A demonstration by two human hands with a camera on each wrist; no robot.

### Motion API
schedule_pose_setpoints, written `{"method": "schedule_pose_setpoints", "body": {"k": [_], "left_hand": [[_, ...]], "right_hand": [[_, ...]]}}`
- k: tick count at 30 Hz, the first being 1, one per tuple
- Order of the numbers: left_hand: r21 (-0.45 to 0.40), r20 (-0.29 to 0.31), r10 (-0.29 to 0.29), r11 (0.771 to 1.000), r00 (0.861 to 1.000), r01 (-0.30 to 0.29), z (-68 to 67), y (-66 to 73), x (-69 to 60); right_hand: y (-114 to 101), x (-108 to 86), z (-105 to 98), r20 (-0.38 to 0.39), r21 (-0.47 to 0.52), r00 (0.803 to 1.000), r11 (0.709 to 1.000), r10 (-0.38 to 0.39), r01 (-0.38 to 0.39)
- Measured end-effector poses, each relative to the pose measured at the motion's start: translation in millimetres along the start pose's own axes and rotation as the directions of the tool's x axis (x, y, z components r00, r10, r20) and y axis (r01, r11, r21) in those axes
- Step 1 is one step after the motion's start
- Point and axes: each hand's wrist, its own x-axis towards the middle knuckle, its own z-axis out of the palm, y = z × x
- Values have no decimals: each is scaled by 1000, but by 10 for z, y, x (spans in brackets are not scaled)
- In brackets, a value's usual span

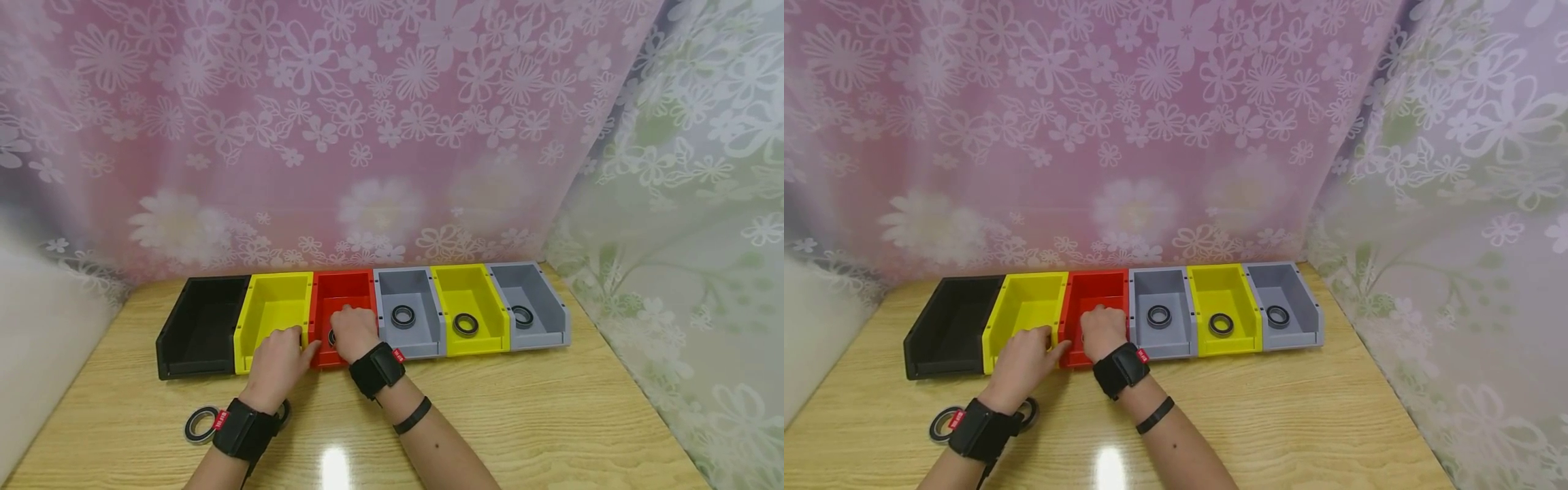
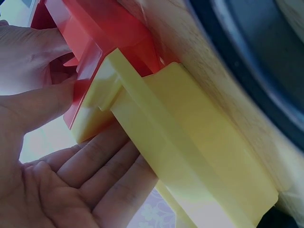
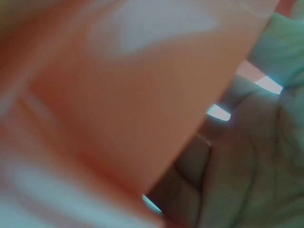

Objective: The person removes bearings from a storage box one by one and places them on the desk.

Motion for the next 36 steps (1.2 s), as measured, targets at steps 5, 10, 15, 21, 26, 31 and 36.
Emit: {"method": "schedule_pose_setpoints", "body": {"k": [5, 10, 15, 21, 26, 31, 36], "left_hand": [[-4, -6, 2, 1000, 1000, -2, 6, 3, 1], [-9, 5, -7, 1000, 1000, 7, 6, 4, -10], [-17, 11, -13, 1000, 1000, 13, 8, 5, -14], [-10, -7, 10, 1000, 1000, -10, -6, 11, -10], [-10, -5, 11, 1000, 1000, -11, -16, 17, -10], [-10, 4, 7, 1000, 1000, -6, -25, 20, -18], [-10, 10, 6, 1000, 1000, -6, -26, 20, -18]], "right_hand": [[-6, 4, 12, -8, -1, 1000, 1000, 11, -11], [-14, 14, 32, -4, -2, 1000, 1000, 15, -15], [-3, 11, 35, -19, -15, 1000, 1000, 3, -3], [13, 22, 52, -41, 13, 999, 1000, 4, -3], [7, 14, 45, -24, 67, 1000, 998, 10, -9], [23, 8, 24, -7, 147, 1000, 989, -7, 8], [70, -9, -15, -55, 260, 998, 965, -26, 39]]}}
